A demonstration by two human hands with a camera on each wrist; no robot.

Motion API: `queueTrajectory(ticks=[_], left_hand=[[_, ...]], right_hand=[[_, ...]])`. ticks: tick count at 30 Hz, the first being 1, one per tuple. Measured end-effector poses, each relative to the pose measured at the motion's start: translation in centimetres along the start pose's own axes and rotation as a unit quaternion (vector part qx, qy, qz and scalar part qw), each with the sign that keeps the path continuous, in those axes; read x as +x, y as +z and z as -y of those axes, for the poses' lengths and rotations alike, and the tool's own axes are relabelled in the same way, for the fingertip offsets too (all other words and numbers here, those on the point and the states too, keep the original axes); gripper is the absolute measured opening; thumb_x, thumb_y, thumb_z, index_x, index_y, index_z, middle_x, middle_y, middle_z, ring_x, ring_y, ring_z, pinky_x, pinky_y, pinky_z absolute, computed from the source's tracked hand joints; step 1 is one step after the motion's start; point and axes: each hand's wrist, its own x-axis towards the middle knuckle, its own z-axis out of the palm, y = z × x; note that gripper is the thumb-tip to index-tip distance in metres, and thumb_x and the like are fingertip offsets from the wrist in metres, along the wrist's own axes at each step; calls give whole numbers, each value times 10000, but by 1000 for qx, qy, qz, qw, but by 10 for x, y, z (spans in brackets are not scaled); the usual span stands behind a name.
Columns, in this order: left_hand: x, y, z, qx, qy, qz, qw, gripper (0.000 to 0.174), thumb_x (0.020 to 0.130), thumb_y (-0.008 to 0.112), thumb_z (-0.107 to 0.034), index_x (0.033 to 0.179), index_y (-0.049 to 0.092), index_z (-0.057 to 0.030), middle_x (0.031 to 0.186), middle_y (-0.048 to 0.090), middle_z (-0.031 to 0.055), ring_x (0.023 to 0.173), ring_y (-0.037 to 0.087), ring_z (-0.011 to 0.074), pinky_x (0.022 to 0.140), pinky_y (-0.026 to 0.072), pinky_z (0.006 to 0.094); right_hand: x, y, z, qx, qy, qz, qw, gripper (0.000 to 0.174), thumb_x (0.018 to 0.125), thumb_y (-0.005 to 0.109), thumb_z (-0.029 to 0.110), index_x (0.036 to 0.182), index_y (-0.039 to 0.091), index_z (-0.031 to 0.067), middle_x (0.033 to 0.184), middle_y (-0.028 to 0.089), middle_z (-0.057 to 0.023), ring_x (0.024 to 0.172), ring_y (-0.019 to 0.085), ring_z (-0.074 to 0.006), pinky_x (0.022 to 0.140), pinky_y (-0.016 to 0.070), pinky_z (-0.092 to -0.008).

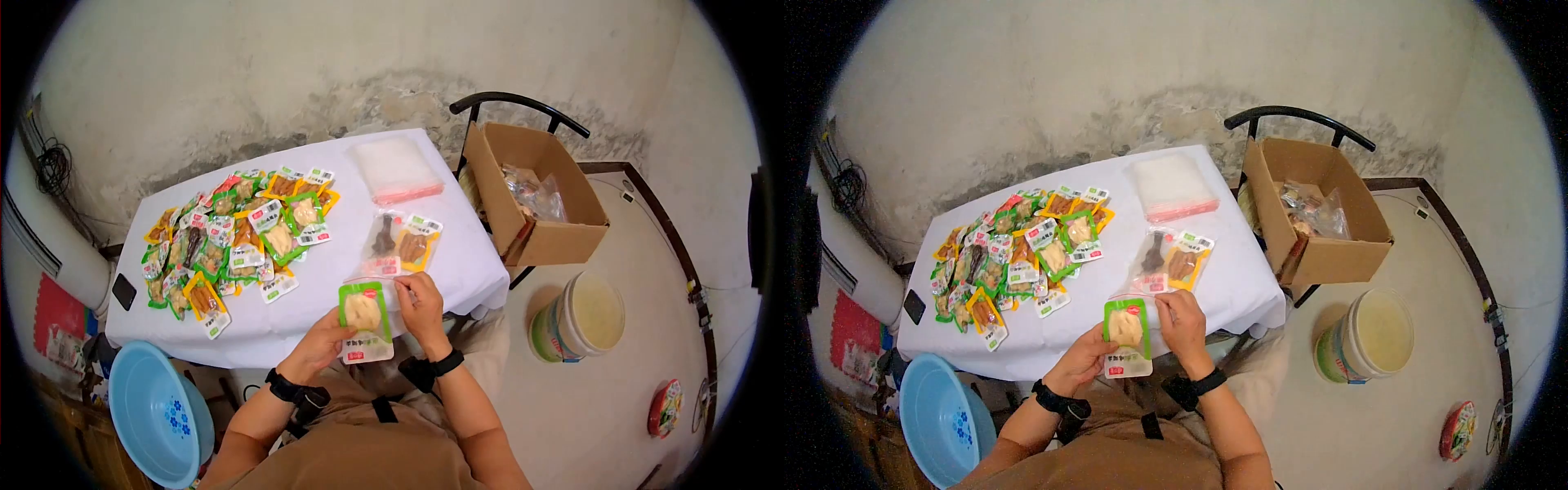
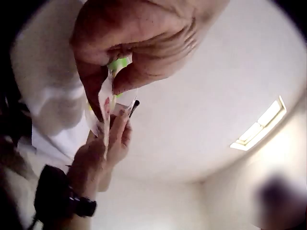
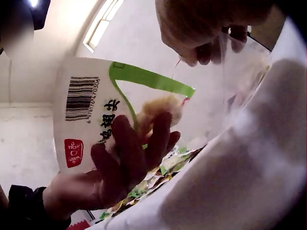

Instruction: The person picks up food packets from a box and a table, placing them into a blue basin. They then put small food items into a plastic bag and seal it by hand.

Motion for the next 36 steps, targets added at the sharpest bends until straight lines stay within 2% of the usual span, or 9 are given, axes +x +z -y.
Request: queueTrajectory(ticks=[5,7,10,13,17,23,25,31,36], left_hand=[[18,-2,3,160,-5,-48,986,500,822,520,43,1299,376,3,1197,539,98,1068,544,175,926,437,306],[36,-8,5,312,60,-128,939,409,826,547,-17,1224,456,11,1097,571,90,966,556,161,837,453,290],[64,-13,6,345,108,-129,924,369,812,567,-26,1173,500,5,1024,586,71,895,560,130,774,461,263],[81,-8,-5,209,23,5,978,400,837,535,-1,1227,447,-8,1087,567,44,940,558,125,800,463,255],[83,16,-9,120,-24,7,993,401,811,546,8,1207,493,-18,991,587,41,878,550,69,715,456,220],[127,13,10,117,115,-114,980,501,815,546,21,1300,423,10,1030,578,68,901,558,140,751,465,250],[146,8,17,219,182,-149,947,493,868,511,16,1338,366,-10,1083,557,102,904,553,141,758,473,236],[165,7,40,212,215,-145,942,458,824,522,31,1275,442,35,1156,535,111,995,513,178,846,435,266],[170,11,40,200,258,-204,923,406,844,517,-10,1248,488,-3,1155,547,115,963,519,164,841,424,261]], right_hand=[[1,-4,2,-1,-23,-2,1000,71,759,638,32,830,630,29,764,588,-116,724,574,-277,627,461,-345],[3,-7,8,-22,-52,19,998,75,752,639,34,827,635,33,765,590,-108,729,572,-273,630,461,-342],[2,-5,5,-26,-73,19,997,75,743,642,32,817,635,34,755,587,-100,728,566,-270,628,460,-344],[2,-6,6,-37,-83,12,996,68,738,647,32,805,633,35,745,578,-98,718,558,-275,622,456,-348],[4,-10,4,-33,-79,13,996,67,736,651,35,799,628,32,741,571,-97,712,554,-277,614,453,-352],[4,-8,3,-43,-90,19,995,78,737,652,41,810,627,30,741,568,-98,714,554,-277,610,454,-352],[4,-7,3,-40,-92,9,995,79,738,651,41,812,626,31,741,566,-101,715,555,-278,609,455,-353],[4,-9,2,-40,-74,-1,996,80,742,635,1,819,631,23,744,576,-110,702,565,-273,602,457,-331],[0,-4,1,-32,-52,18,998,84,754,627,2,836,632,19,752,576,-114,711,565,-259,625,454,-316]])
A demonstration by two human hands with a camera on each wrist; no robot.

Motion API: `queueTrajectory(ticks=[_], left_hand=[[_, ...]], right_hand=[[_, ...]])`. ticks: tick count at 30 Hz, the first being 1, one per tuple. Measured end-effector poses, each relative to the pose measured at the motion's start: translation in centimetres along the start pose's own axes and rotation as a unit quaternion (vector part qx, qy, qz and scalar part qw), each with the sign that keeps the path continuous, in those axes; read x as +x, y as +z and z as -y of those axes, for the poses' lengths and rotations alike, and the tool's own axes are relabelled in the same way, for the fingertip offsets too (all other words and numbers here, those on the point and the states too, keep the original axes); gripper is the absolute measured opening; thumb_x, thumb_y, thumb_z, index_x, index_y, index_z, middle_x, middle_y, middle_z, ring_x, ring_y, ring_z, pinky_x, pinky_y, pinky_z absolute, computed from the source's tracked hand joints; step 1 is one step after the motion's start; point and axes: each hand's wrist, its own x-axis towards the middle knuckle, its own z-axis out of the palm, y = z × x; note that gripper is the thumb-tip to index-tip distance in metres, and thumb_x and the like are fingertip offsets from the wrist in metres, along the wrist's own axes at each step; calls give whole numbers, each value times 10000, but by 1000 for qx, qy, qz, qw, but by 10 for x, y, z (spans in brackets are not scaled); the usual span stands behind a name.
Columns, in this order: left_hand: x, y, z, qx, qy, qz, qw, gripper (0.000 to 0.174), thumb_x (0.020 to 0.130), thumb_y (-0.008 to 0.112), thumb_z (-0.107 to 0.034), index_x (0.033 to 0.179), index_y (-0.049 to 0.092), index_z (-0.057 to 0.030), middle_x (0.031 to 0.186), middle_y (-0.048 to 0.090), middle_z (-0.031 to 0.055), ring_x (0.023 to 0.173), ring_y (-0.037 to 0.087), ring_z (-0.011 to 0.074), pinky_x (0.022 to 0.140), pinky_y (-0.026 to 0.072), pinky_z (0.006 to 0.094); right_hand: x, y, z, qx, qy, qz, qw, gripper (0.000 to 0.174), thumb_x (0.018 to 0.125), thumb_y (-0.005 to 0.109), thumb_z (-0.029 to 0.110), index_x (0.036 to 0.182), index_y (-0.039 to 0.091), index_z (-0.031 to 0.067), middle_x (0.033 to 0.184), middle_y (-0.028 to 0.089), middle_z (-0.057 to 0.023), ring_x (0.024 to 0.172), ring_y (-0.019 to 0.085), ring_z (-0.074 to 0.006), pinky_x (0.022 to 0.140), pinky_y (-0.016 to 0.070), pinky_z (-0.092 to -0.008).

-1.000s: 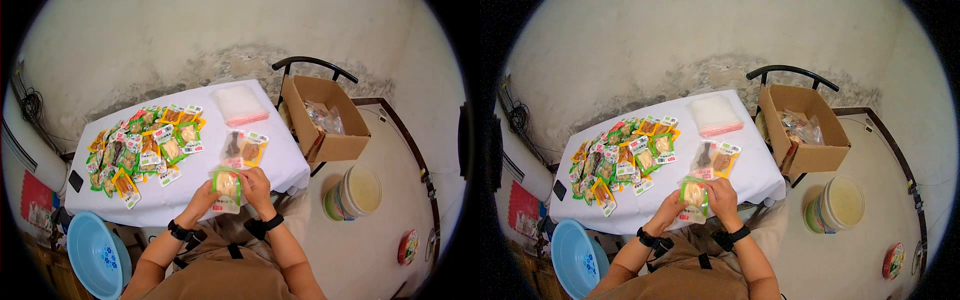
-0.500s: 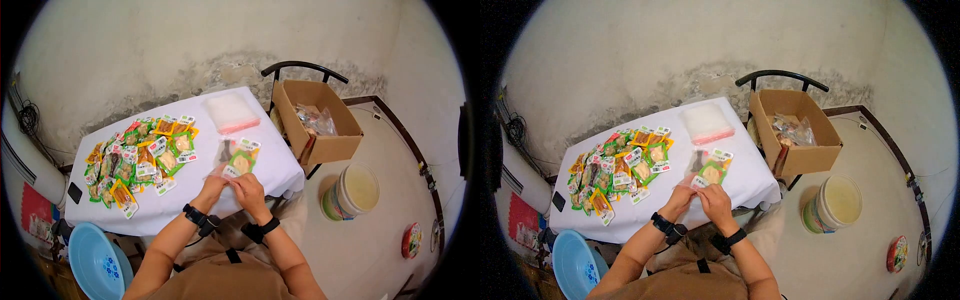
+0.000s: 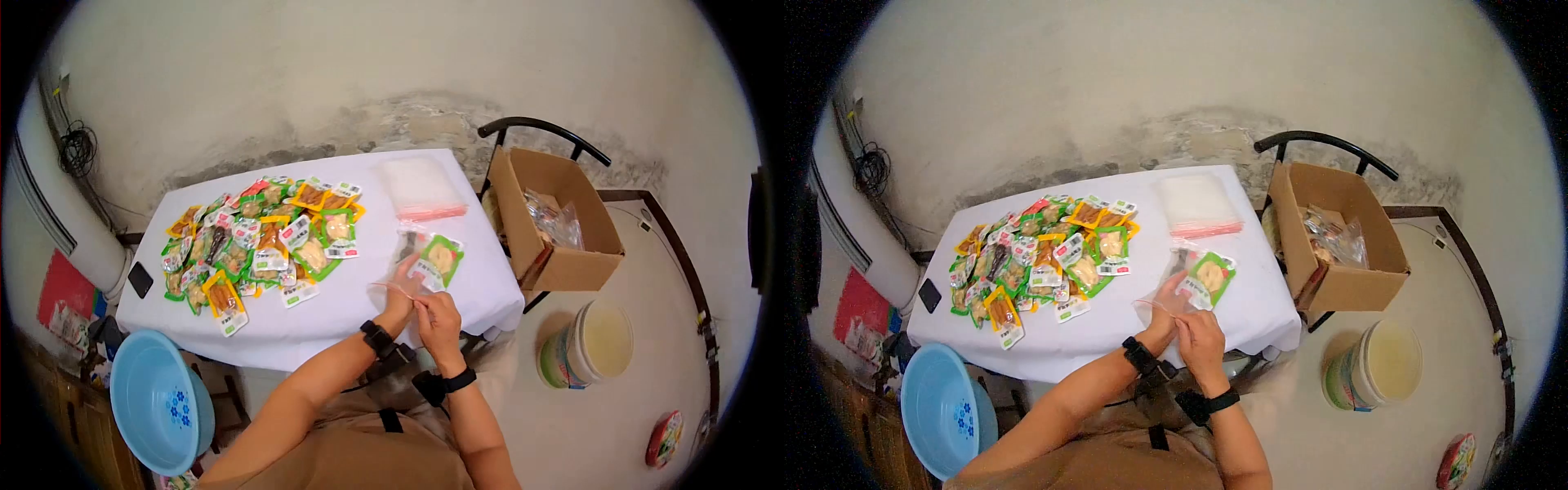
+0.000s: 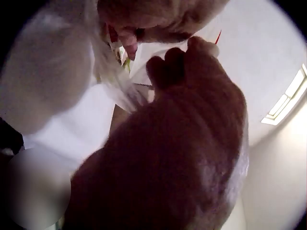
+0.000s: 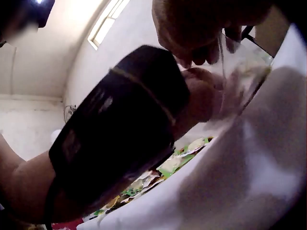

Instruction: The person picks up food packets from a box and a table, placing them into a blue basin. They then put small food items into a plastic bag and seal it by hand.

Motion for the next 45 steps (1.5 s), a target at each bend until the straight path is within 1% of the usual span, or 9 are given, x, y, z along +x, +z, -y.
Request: queueTrajectory(ticks=[3,11,13,18,22,28,30,33,45], left_hand=[[7,9,-13,44,-108,-31,993,364,869,502,-50,1232,512,-28,1117,562,100,929,529,161,795,441,273],[14,-9,22,353,253,62,899,412,860,504,-114,1254,461,0,1247,457,251,1061,512,354,846,434,384],[-8,-17,-6,195,145,80,967,438,837,521,-123,1254,455,-7,1311,396,256,1135,463,377,909,404,399],[-26,-29,-58,553,23,388,737,452,774,541,-164,1185,496,18,1227,475,263,1140,452,390,970,365,406],[-21,-28,-21,543,283,222,758,412,762,545,-177,1126,532,14,1118,552,231,1043,527,352,872,429,424],[-65,-93,-91,353,147,386,839,254,898,513,-192,1068,620,-37,1018,634,142,947,597,284,848,465,354],[-59,-176,-132,376,56,111,918,250,901,522,-186,1086,616,-45,1047,638,92,918,604,209,829,464,312],[-31,-269,-144,619,237,-195,723,297,775,575,-130,1051,563,-24,1029,573,201,1000,511,379,854,434,403],[10,-322,-168,770,-19,-140,622,856,607,788,-279,1327,373,-73,1150,538,158,1099,487,330,932,358,486]], right_hand=[[0,0,0,-1,-4,-3,1000,86,759,620,-3,842,633,16,752,576,-111,715,562,-252,635,452,-309],[-2,2,-5,27,7,-2,1000,43,778,605,14,819,615,5,760,574,-126,717,549,-277,640,445,-333],[-2,3,-4,33,26,-2,999,42,793,584,-25,822,611,-12,765,562,-106,713,549,-209,635,439,-272],[-7,10,-9,54,41,7,998,38,826,554,-11,844,587,-18,786,539,-92,699,523,-170,630,425,-255],[-8,13,-7,48,52,3,998,46,849,531,7,843,569,-16,788,524,-80,684,499,-163,617,411,-254],[-5,4,-12,46,81,-6,996,49,833,549,12,848,587,-13,784,541,-100,715,524,-210,642,425,-286],[-7,2,-11,41,78,-7,996,47,831,550,11,849,587,-13,786,541,-99,715,525,-207,639,425,-282],[-6,2,-4,41,84,6,996,48,823,556,5,853,590,-10,787,547,-99,714,526,-203,633,426,-279],[-9,6,-10,37,62,7,997,35,836,557,16,837,578,-12,788,533,-77,697,509,-161,614,410,-253]])
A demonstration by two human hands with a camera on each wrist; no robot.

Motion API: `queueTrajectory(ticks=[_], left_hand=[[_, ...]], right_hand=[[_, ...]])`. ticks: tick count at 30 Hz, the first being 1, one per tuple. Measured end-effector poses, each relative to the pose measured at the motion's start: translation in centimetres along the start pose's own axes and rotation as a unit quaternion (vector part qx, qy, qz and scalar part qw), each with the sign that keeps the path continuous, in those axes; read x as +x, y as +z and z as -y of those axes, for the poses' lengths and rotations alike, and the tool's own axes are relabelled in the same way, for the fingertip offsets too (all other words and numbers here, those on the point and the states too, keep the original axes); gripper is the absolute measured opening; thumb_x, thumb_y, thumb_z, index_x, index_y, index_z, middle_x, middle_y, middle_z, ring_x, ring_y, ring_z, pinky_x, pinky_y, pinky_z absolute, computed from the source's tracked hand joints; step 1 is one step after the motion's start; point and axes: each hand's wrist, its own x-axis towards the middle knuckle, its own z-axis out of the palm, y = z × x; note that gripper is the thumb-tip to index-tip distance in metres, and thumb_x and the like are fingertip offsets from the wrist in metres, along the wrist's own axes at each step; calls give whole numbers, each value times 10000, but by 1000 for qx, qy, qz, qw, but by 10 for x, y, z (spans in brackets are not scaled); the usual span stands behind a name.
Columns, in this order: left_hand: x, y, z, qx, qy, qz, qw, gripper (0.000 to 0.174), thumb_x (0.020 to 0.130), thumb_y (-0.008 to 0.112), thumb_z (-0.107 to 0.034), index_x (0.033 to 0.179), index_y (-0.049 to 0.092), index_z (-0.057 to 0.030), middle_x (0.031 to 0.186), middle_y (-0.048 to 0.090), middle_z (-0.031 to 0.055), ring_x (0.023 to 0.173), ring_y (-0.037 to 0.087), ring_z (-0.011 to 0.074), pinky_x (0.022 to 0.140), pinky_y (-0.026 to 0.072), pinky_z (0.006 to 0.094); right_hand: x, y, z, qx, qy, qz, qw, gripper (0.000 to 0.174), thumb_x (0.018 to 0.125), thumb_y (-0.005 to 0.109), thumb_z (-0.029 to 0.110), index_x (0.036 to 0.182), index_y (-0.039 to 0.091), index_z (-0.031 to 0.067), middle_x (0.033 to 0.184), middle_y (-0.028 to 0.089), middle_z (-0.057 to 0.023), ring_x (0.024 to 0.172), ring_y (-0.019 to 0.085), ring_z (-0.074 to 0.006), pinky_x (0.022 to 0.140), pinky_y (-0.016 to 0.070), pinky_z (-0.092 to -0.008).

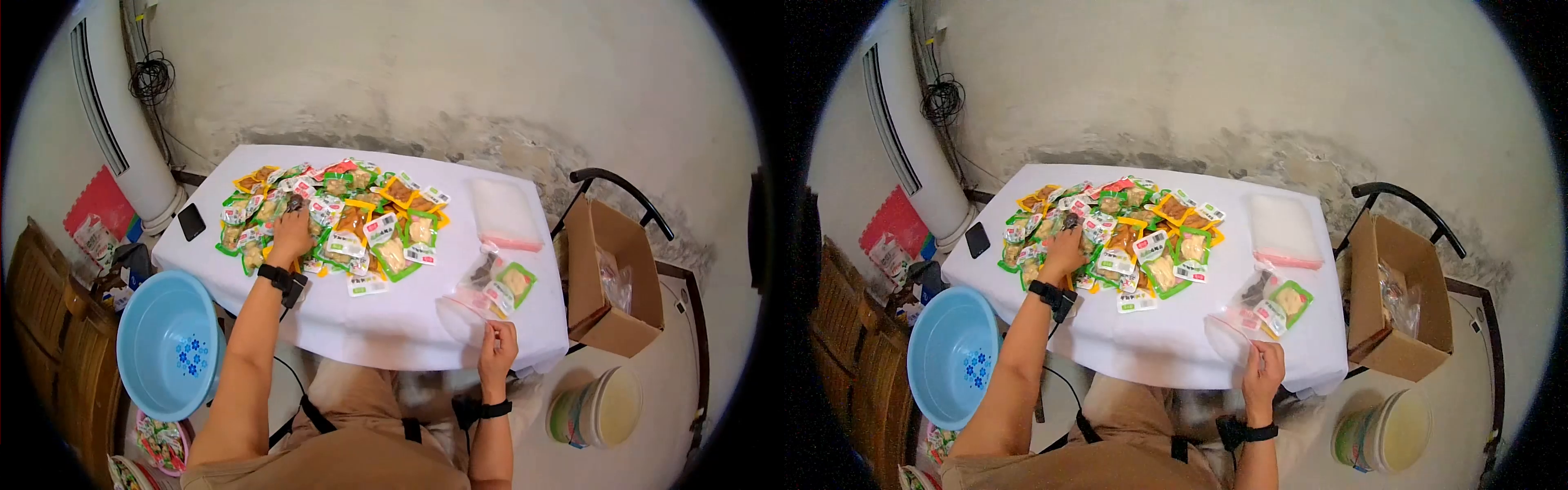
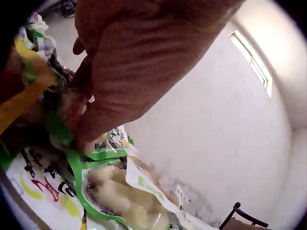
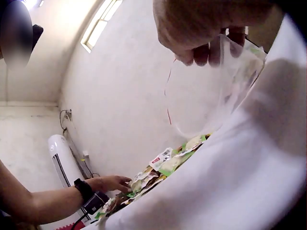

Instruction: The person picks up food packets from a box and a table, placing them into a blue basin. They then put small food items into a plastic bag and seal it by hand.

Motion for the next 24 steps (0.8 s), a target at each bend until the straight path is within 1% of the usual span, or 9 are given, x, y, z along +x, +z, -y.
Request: queueTrajectory(ticks=[5,10,12,16,17,20,21,22,24], left_hand=[[16,15,18,-101,1,-31,994,397,631,757,-203,913,560,-5,922,579,187,860,583,341,729,472,421],[7,-21,-2,-259,-111,-103,954,314,711,694,-171,905,553,32,867,601,160,790,612,288,693,476,374],[-3,-30,8,-448,-93,-208,865,311,753,689,-189,929,555,31,875,616,112,761,606,208,686,473,339],[-52,-33,53,-664,-165,-175,708,314,805,666,-226,965,553,20,881,620,69,796,606,152,681,499,278],[-80,-44,47,-603,-190,-145,761,248,824,635,-169,985,559,2,896,621,70,792,615,143,693,515,261],[-124,119,108,-381,-175,-329,846,370,751,636,29,1090,494,-10,951,586,79,753,610,150,615,533,282],[-142,101,68,-587,-173,-285,738,371,750,636,43,1085,484,-4,989,567,90,735,602,149,601,528,267],[-152,91,44,-590,-224,-302,714,342,751,639,44,1057,492,3,953,581,84,726,597,144,596,525,262],[-165,97,56,-542,-281,-174,772,502,735,704,-82,1159,465,40,1167,496,146,1000,534,223,810,485,314]], right_hand=[[1,0,4,25,34,6,999,58,804,565,-1,842,603,-23,783,555,-122,739,549,-238,692,436,-294],[2,-3,4,14,26,7,1000,59,802,568,-1,846,604,-18,788,555,-129,741,553,-251,695,440,-303],[2,-3,6,1,35,13,999,49,802,570,-4,839,597,-20,789,557,-128,742,551,-256,695,440,-307],[2,-4,6,-3,31,17,999,49,806,567,-6,845,593,-18,792,555,-125,750,544,-254,692,434,-307],[2,-4,4,-5,28,13,999,50,813,562,-3,849,595,-14,798,557,-117,749,541,-243,686,430,-302],[0,-2,-4,1,29,26,999,84,862,535,54,858,588,-10,822,540,-74,717,507,-160,640,410,-255],[-2,1,-4,4,29,31,999,84,862,535,54,858,588,-10,822,540,-74,717,507,-160,640,410,-255],[-3,3,-5,10,31,34,999,83,861,536,54,860,588,-11,821,541,-73,716,506,-159,638,410,-255],[-3,3,-8,20,34,34,999,82,859,539,52,863,590,-11,818,542,-72,715,506,-159,636,410,-256]])
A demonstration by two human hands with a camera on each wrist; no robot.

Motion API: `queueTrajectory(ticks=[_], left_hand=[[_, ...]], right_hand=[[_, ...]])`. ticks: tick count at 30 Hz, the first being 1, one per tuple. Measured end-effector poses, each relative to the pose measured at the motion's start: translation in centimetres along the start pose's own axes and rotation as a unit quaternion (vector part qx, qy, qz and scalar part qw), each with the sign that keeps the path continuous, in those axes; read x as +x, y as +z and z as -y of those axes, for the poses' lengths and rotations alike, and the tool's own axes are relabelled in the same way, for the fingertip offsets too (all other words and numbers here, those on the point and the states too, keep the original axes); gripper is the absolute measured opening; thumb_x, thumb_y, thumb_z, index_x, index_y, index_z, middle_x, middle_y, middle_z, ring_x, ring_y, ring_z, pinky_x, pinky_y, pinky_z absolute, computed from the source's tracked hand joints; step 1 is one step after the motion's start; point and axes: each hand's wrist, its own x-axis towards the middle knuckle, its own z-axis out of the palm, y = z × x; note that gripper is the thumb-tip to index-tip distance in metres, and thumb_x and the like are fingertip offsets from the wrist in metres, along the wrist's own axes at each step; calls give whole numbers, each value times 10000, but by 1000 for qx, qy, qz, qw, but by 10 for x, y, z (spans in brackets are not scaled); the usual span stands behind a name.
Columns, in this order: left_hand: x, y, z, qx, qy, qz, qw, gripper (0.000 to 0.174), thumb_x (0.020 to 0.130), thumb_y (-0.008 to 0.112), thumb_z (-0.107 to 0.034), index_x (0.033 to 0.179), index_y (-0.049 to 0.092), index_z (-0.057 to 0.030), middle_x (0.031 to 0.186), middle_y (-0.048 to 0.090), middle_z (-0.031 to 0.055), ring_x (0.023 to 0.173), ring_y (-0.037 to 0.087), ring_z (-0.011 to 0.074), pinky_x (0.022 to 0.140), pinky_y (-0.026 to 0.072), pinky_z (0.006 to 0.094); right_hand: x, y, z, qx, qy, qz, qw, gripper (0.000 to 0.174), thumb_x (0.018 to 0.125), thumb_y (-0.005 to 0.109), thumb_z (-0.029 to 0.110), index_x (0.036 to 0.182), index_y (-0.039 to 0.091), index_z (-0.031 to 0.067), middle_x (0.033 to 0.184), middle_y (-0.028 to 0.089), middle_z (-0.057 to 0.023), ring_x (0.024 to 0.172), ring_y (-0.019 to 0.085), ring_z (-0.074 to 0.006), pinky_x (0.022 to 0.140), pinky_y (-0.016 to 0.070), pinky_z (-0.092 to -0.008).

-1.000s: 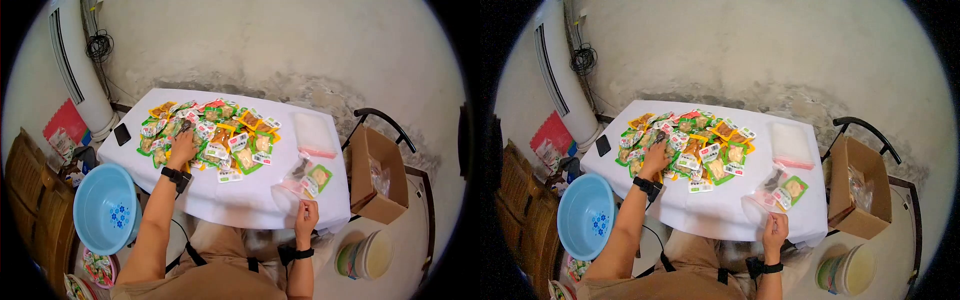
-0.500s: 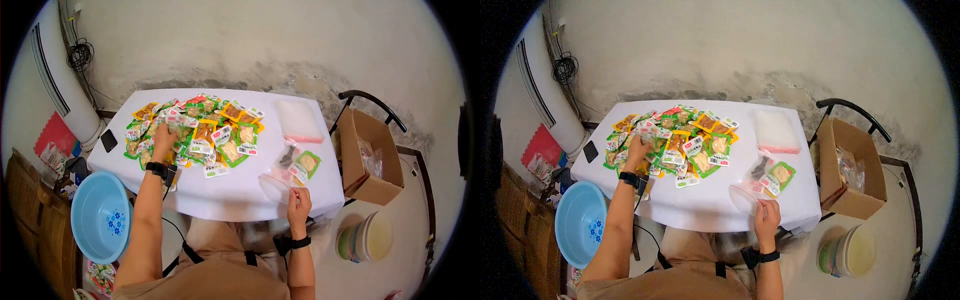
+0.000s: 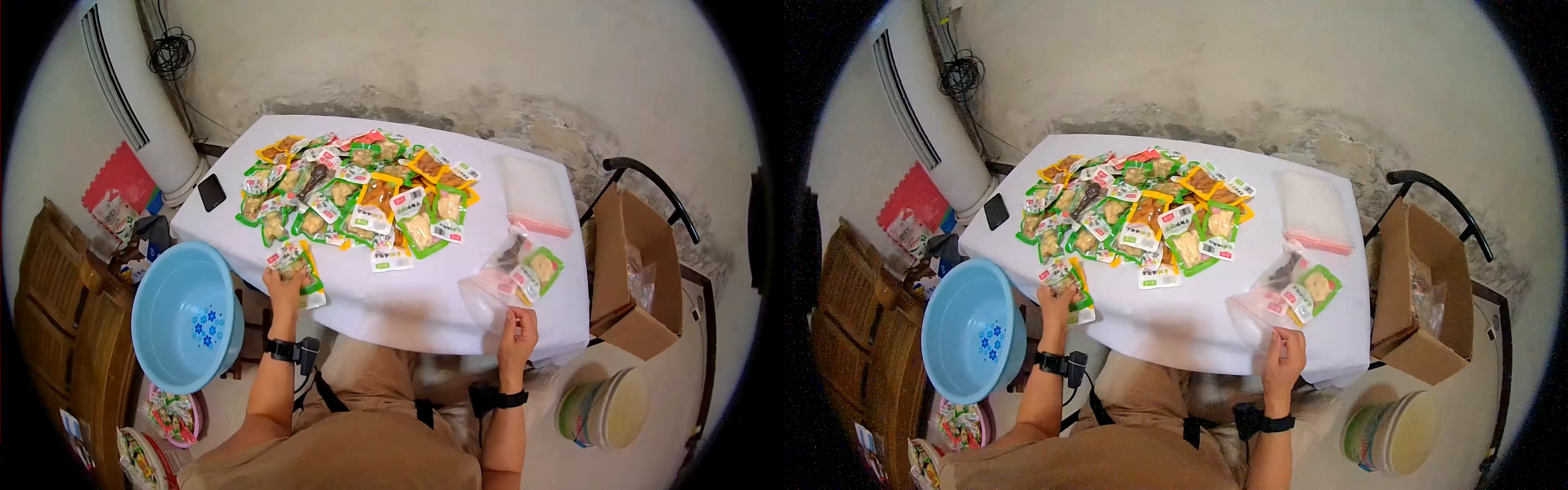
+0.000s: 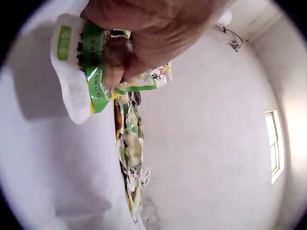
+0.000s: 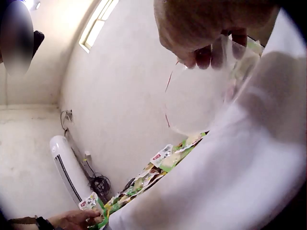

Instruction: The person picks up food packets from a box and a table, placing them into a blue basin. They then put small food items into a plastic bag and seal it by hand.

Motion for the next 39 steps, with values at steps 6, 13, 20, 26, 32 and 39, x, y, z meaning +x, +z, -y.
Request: queueTrajectory(ticks=[6,13,20,26,32,39], left_hand=[[-37,0,-85,-219,-107,89,966,289,790,629,-10,1055,516,18,961,604,98,795,616,172,684,533,300],[-3,133,-134,-153,6,222,963,313,763,675,-47,1033,537,30,983,616,101,799,605,145,670,501,261],[-7,208,-164,-63,160,237,956,297,778,652,-47,1045,541,24,947,625,90,757,627,161,637,519,276],[-84,167,-175,1,88,350,932,248,802,648,-138,972,573,26,854,635,73,767,617,142,678,495,269],[-137,147,-204,193,276,640,690,360,763,683,-305,994,549,-63,821,634,170,754,607,356,651,474,377],[-143,181,-202,103,235,700,666,456,725,732,-222,1108,546,-59,907,641,116,832,604,312,766,477,361]], right_hand=[[4,-3,7,5,-5,-20,1000,43,804,578,6,835,597,-16,776,558,-125,734,548,-249,681,436,-299],[1,-6,11,6,2,-32,999,48,806,590,16,842,612,-8,780,571,-124,727,567,-250,672,446,-298],[2,-12,17,-26,-1,-41,999,53,797,600,26,843,612,1,787,584,-125,739,570,-265,671,456,-317],[8,-11,16,-27,-25,-18,999,136,778,619,40,912,621,17,778,581,-117,757,577,-268,684,461,-327],[4,-40,70,61,2,35,998,332,787,658,143,1093,582,38,815,612,-120,718,574,-215,678,464,-304],[-27,-49,53,188,303,167,919,224,883,592,207,1019,620,31,691,608,-6,488,506,-68,461,422,-229]])
